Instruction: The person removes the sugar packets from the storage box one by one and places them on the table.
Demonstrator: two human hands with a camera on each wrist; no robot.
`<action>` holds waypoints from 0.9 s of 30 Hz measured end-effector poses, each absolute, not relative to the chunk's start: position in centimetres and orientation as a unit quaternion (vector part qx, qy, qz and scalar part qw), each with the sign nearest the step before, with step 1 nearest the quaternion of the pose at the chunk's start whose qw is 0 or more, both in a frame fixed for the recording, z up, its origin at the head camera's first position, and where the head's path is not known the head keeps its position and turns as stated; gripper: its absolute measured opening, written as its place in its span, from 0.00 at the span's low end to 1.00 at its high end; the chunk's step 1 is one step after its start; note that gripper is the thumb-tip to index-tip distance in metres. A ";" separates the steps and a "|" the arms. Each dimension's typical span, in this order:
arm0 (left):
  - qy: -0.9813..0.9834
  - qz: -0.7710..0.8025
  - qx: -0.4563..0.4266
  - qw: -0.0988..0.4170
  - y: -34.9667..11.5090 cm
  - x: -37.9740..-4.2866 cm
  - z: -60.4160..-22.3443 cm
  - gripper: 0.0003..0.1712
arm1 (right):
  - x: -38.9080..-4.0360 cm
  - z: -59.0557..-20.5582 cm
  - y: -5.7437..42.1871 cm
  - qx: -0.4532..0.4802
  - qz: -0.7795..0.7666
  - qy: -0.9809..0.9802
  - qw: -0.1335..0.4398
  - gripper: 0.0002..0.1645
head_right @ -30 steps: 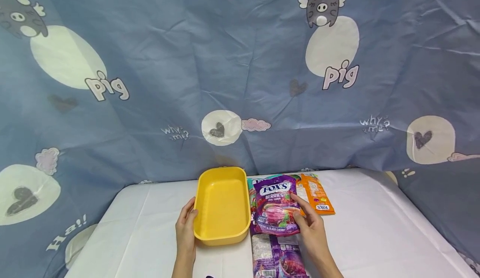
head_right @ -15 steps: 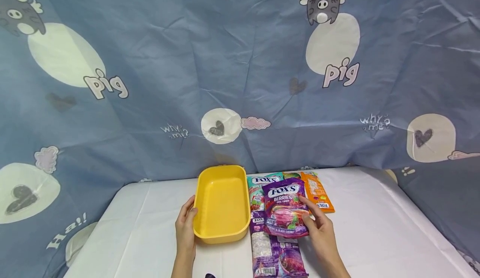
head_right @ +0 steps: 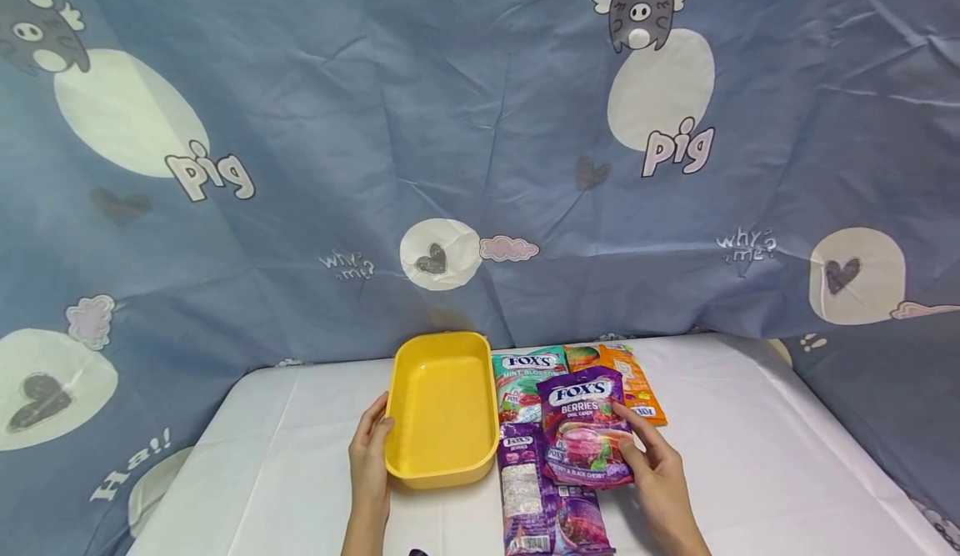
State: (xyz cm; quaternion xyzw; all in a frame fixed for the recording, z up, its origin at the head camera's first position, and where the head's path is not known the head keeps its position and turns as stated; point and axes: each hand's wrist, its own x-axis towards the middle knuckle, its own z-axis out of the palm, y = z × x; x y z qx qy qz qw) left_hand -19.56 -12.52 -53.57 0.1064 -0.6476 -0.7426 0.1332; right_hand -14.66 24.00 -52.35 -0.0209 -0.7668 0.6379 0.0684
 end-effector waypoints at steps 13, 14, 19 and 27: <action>-0.646 -0.743 0.108 0.136 -12.4 -19.4 -53.3 0.22 | -13.9 -52.8 24.8 -0.047 0.652 -0.755 0.050 0.30; -0.647 -0.743 0.109 0.136 -12.4 -19.4 -53.3 0.22 | -13.8 -52.9 24.9 -0.047 0.648 -0.758 0.052 0.30; -0.648 -0.741 0.109 0.138 -12.4 -19.4 -53.5 0.22 | -13.5 -53.2 25.4 -0.041 0.630 -0.773 0.061 0.30; -0.645 -0.745 0.107 0.135 -12.4 -19.5 -53.5 0.22 | -13.1 -53.3 26.2 -0.051 0.625 -0.777 0.053 0.30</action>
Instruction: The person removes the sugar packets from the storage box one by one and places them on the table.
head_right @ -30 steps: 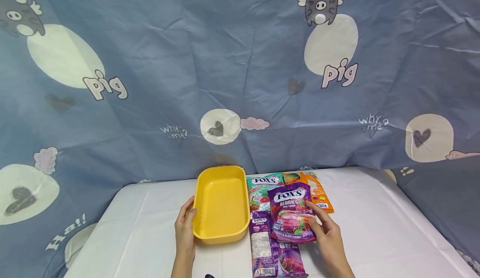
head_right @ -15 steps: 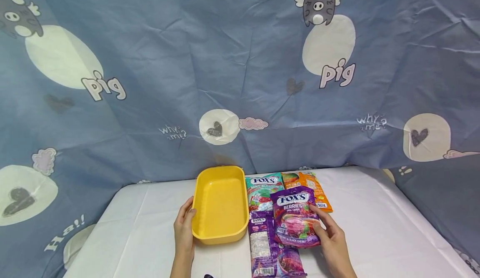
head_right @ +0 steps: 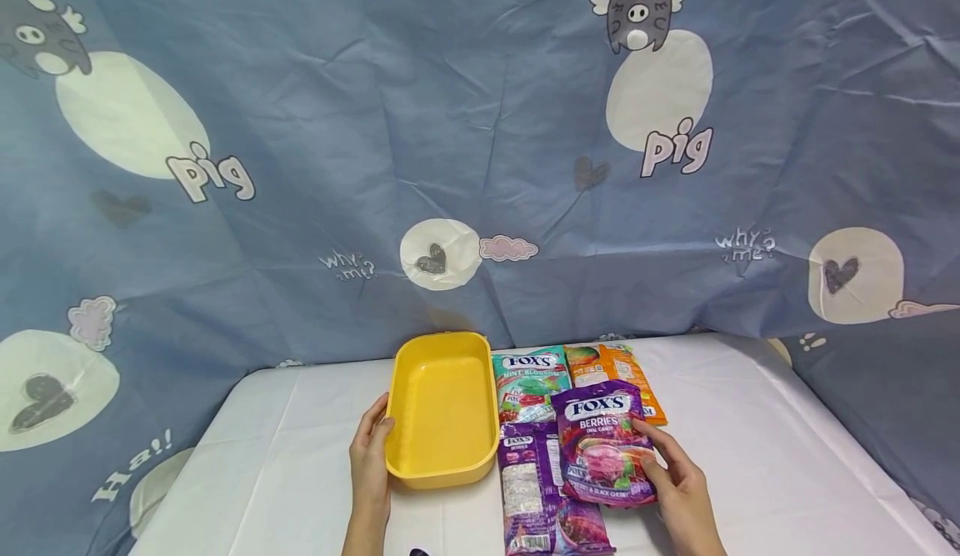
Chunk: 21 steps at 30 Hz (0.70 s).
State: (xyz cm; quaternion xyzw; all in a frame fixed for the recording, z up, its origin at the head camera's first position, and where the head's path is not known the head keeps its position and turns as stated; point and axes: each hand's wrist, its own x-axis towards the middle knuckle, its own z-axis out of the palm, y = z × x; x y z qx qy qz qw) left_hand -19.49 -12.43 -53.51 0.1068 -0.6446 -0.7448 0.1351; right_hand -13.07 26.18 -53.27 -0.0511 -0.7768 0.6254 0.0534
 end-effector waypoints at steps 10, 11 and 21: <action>-0.650 -0.741 0.107 0.132 -12.7 -19.4 -53.5 0.22 | -12.7 -53.5 27.1 -0.063 0.581 -0.809 0.056 0.30; -0.650 -0.741 0.107 0.133 -12.6 -19.4 -53.5 0.22 | -12.6 -53.6 27.2 -0.063 0.577 -0.812 0.056 0.30; -0.655 -0.737 0.107 0.131 -12.5 -19.4 -53.5 0.22 | -11.6 -54.2 28.4 -0.060 0.568 -0.816 0.090 0.28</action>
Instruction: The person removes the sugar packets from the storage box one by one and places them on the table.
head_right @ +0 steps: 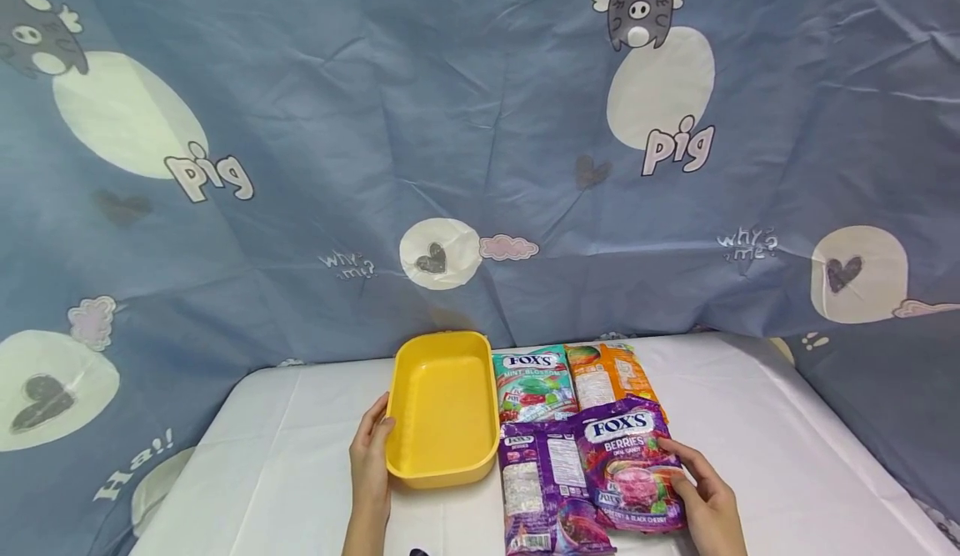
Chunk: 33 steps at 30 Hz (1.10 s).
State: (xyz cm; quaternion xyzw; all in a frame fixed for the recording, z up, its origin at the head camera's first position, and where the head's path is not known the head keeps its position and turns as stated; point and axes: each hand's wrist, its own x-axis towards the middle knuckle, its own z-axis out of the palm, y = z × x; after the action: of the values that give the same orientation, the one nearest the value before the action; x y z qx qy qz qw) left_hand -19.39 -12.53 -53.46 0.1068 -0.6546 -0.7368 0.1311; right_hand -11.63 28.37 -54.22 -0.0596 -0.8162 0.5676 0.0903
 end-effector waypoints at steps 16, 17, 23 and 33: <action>-0.652 -0.737 0.106 0.141 -12.3 -19.0 -53.4 0.22 | -11.6 -54.4 27.8 -0.113 0.395 -0.908 0.077 0.23; -0.652 -0.738 0.106 0.141 -12.3 -19.0 -53.4 0.22 | -11.6 -54.5 27.8 -0.104 0.386 -0.913 0.081 0.23; -0.652 -0.739 0.109 0.132 -12.4 -18.9 -53.6 0.22 | -11.5 -54.8 27.9 -0.041 0.367 -0.922 0.115 0.27; -0.663 -0.729 0.111 0.124 -12.2 -19.0 -53.7 0.23 | -11.6 -54.9 28.0 -0.088 0.404 -0.907 0.084 0.26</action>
State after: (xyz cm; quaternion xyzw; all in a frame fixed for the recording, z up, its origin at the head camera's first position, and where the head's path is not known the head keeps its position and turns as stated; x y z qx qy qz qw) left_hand -19.01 -12.24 -53.73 0.1113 -0.6634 -0.7295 0.1242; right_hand -11.56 27.96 -54.87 -0.0883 -0.9067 0.4039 0.0838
